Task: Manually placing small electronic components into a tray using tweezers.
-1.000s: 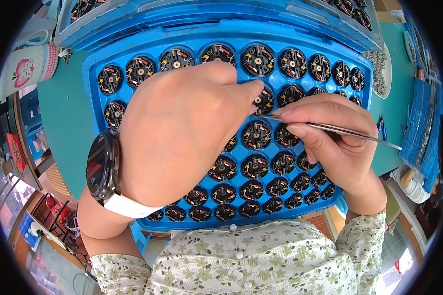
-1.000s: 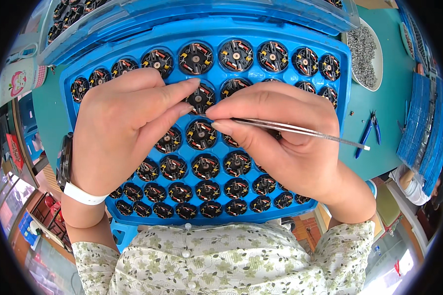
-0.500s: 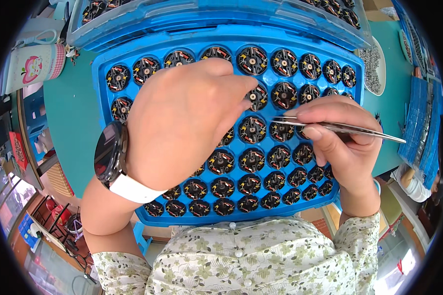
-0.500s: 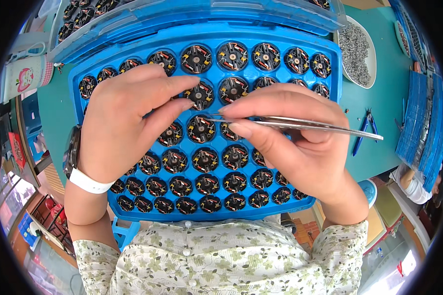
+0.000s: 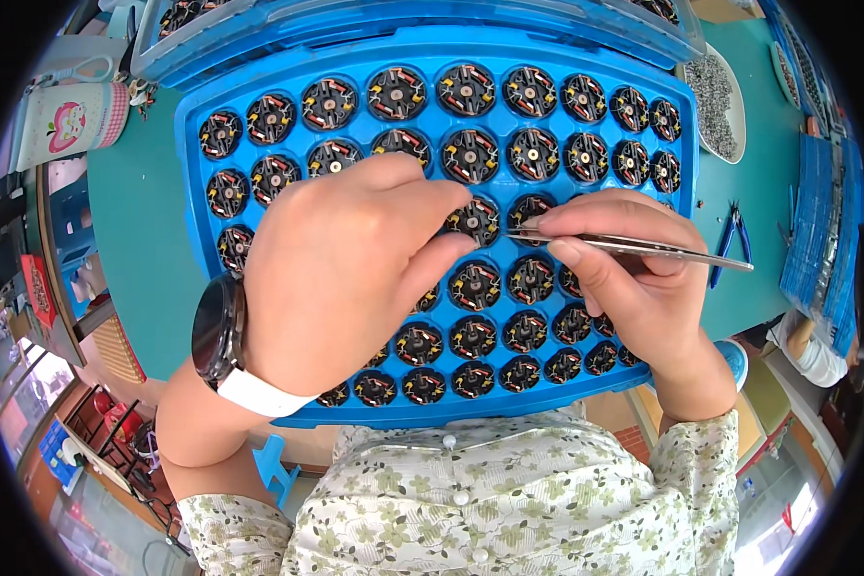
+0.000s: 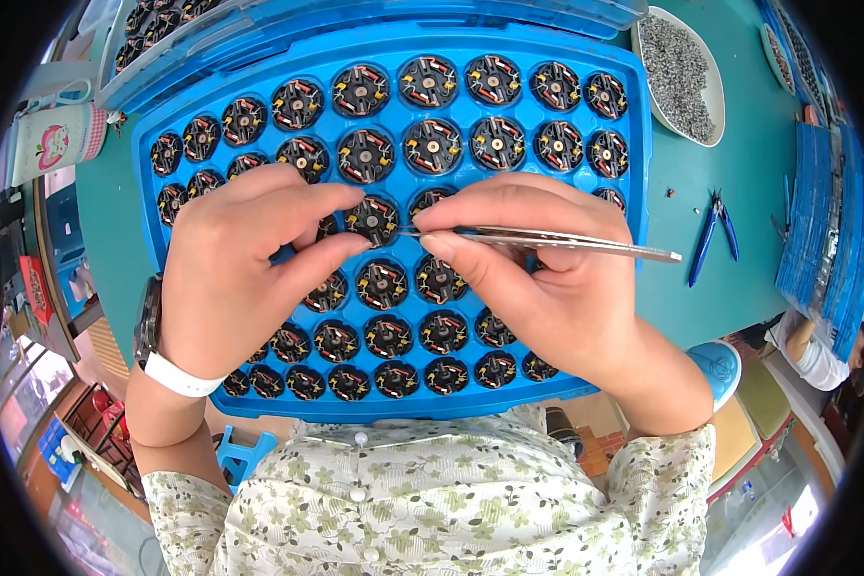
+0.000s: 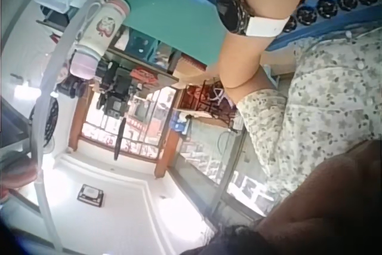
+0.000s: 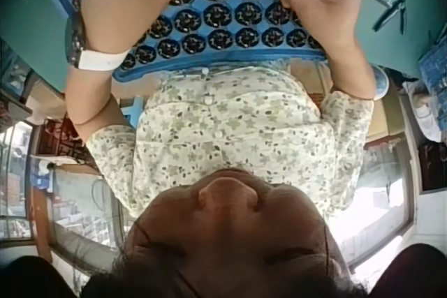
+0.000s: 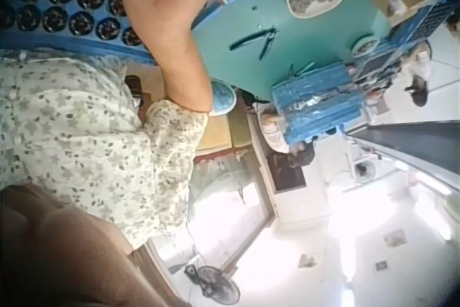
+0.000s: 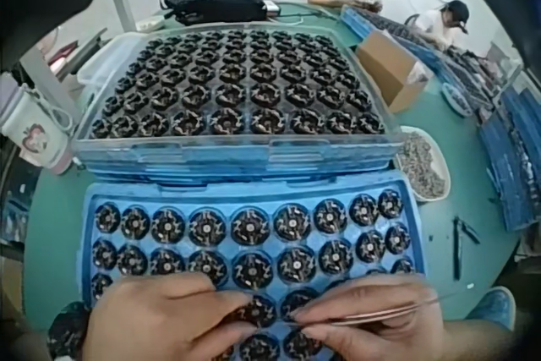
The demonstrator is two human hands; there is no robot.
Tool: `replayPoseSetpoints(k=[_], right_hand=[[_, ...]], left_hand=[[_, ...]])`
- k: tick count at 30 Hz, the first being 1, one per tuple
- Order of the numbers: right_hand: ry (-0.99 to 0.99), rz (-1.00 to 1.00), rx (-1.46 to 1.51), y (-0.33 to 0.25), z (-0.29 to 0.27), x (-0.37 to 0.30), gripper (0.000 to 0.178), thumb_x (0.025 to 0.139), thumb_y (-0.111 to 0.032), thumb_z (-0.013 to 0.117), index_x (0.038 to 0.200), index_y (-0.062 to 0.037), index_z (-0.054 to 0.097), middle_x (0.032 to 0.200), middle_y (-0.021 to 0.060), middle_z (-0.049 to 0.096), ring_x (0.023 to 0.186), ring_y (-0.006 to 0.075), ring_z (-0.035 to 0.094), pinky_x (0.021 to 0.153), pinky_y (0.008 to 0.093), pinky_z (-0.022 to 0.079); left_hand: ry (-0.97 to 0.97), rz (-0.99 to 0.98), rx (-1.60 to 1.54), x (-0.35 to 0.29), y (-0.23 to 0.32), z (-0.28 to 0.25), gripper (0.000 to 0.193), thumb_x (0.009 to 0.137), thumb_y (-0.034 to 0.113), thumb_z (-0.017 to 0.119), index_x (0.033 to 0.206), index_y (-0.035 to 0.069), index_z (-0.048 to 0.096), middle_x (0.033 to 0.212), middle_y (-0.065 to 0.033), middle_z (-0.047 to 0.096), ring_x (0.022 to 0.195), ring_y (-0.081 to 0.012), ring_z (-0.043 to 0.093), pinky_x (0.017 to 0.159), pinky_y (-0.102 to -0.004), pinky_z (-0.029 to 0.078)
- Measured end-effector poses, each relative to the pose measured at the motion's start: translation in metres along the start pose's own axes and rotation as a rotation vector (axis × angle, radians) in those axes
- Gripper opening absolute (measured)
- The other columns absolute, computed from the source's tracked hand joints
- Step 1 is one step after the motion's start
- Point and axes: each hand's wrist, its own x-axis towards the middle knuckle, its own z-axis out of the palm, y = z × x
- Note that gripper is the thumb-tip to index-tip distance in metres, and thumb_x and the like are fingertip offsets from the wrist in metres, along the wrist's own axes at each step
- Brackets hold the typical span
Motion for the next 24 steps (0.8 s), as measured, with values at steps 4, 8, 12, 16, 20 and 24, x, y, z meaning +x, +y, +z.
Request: replayPoseSetpoints(k=[4, 8, 12, 16, 20, 24], right_hand=[[0.007, -0.06, -0.03, 0.004, 0.0005, 0.0027, 0.016, 0.084, 0.001, 0.079, 0.1, -0.0011, 0.077, 0.09, 0.0112, 0.075, 0.071, 0.014, 0.066, 0.06, 0.0258, 0.05], [0.006, -0.032, -0.013, 0.0044, 0.0001, 0.0032, 0.016, 0.084, 0.001, 0.079, 0.101, -0.0008, 0.077, 0.091, 0.0112, 0.075, 0.072, 0.0138, 0.067, 0.061, 0.0253, 0.051], [-0.006, -0.03, -0.008, 0.0011, -0.0034, 0.0038, 0.016, 0.085, 0.001, 0.078, 0.101, 0.0001, 0.077, 0.091, 0.0114, 0.075, 0.073, 0.0138, 0.067, 0.062, 0.0247, 0.051], [-0.031, -0.007, 0.024, 0.0019, -0.0031, 0.0026, 0.011, 0.09, 0.001, 0.072, 0.101, 0.0032, 0.075, 0.1, 0.0153, 0.073, 0.051, 0.0056, 0.055, 0.046, 0.019, 0.041], [-0.033, -0.003, 0.023, 0.0025, -0.0024, 0.0039, 0.011, 0.09, 0.001, 0.072, 0.101, 0.0034, 0.074, 0.099, 0.0157, 0.073, 0.051, 0.0058, 0.055, 0.045, 0.0193, 0.04], [-0.054, -0.047, 0.002, 0.0006, -0.0021, 0.005, 0.011, 0.089, 0.002, 0.073, 0.1, 0.0034, 0.075, 0.099, 0.0164, 0.074, 0.052, 0.006, 0.056, 0.046, 0.0194, 0.041]], left_hand=[[-0.006, 0.004, -0.029, 0.0012, -0.0032, 0.0015, 0.028, 0.075, 0.01, 0.084, 0.101, 0.004, 0.076, 0.066, -0.0065, 0.057, 0.061, -0.0217, 0.057, 0.053, -0.0342, 0.043], [-0.032, -0.011, -0.073, 0.0051, -0.0035, 0.001, 0.029, 0.073, 0.008, 0.084, 0.1, 0.005, 0.076, 0.063, -0.0049, 0.054, 0.06, -0.0198, 0.056, 0.053, -0.0332, 0.042], [-0.036, -0.034, -0.099, 0.0061, -0.0043, 0.0006, 0.028, 0.072, 0.007, 0.085, 0.099, 0.006, 0.075, 0.061, -0.0039, 0.051, 0.059, -0.0189, 0.055, 0.053, -0.0324, 0.041], [-0.042, -0.036, -0.086, 0.0079, -0.0048, 0.0006, 0.028, 0.071, 0.007, 0.085, 0.097, 0.006, 0.075, 0.061, -0.0037, 0.051, 0.059, -0.0188, 0.055, 0.053, -0.0322, 0.041], [-0.051, -0.032, -0.068, 0.0088, -0.0054, 0.0007, 0.029, 0.07, 0.007, 0.085, 0.097, 0.007, 0.074, 0.062, -0.0036, 0.052, 0.059, -0.019, 0.056, 0.053, -0.032, 0.042], [-0.07, -0.029, -0.054, 0.0086, -0.0043, -0.0014, 0.03, 0.07, 0.006, 0.085, 0.098, 0.007, 0.074, 0.064, -0.0038, 0.053, 0.059, -0.0196, 0.056, 0.053, -0.0318, 0.043]])
